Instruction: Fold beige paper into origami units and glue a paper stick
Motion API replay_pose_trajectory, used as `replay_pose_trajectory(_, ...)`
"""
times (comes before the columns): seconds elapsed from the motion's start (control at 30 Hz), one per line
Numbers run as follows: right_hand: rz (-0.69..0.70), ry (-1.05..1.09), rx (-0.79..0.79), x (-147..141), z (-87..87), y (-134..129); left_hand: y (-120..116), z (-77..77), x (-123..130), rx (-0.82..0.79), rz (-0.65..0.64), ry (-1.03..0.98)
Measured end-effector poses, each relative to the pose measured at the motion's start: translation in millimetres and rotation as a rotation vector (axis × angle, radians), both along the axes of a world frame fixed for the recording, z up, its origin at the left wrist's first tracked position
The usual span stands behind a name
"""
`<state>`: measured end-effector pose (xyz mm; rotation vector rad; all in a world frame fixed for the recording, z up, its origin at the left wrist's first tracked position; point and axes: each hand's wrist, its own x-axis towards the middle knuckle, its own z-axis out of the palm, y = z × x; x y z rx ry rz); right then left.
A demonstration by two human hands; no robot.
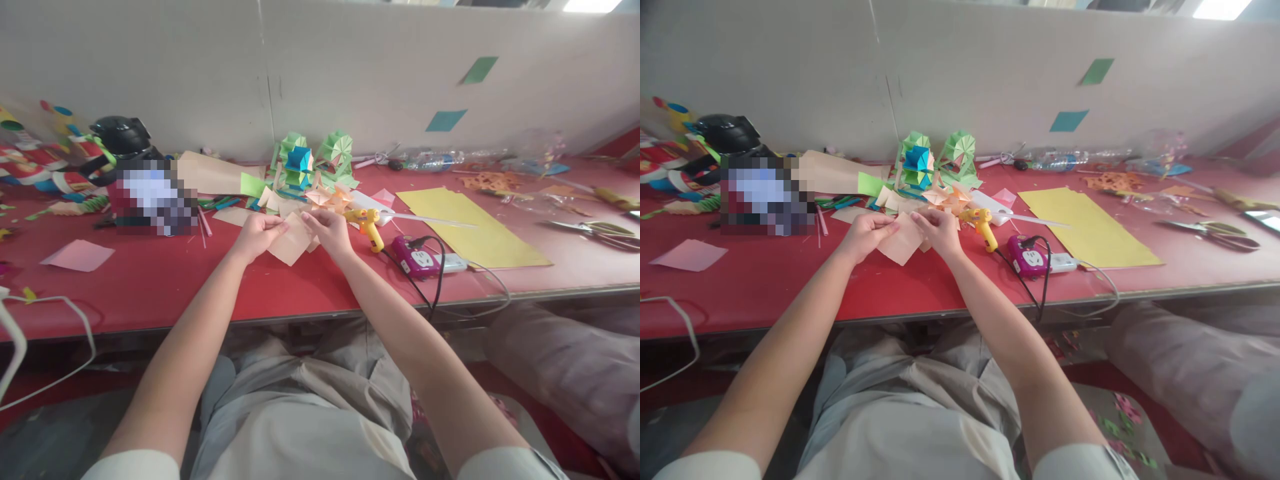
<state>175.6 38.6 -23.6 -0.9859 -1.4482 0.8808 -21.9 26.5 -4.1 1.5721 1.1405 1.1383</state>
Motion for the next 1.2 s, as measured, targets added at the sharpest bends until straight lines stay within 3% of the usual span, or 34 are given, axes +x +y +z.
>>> replay_pose_trajectory(0.13,0.0,-0.189,0.267,0,3.9,-6,8,-7.2,-2,0.015,0.204,-0.035)
replay_pose_trajectory(0.27,0.218,-0.502,0.447,-3,6.4,-16,13,-7.0,-1,-0.089,0.273,-0.195)
replay_pose_trajectory(0.4,0.3,-0.553,0.387,-4,3.6,-19,11,3.0,0,-0.228,0.145,-0.395)
replay_pose_trajectory(0.57,0.204,-0.304,0.315,-4,1.0,-13,4,9.1,1,-0.315,-0.038,-0.412)
replay_pose_trajectory(0.63,0.163,-0.183,0.263,-5,1.1,-10,3,6.9,2,-0.218,-0.026,-0.313)
replay_pose_trajectory(0.77,0.157,0.069,0.023,-6,1.8,-5,7,0.2,4,0.073,0.184,-0.07)
replay_pose_trajectory(0.83,0.198,0.147,-0.081,-7,2.3,-4,8,-1.0,4,0.077,0.224,-0.08)
replay_pose_trajectory(0.93,0.232,0.182,-0.151,-7,2.8,-3,5,0.6,5,-0.049,0.096,-0.146)
replay_pose_trajectory(1.03,0.163,0.107,-0.123,-6,2.5,-4,1,3.3,6,-0.092,0.021,-0.129)
replay_pose_trajectory(1.2,-0.084,-0.108,0.138,-2,0.1,-3,2,1.8,7,-0.018,0.116,-0.057)
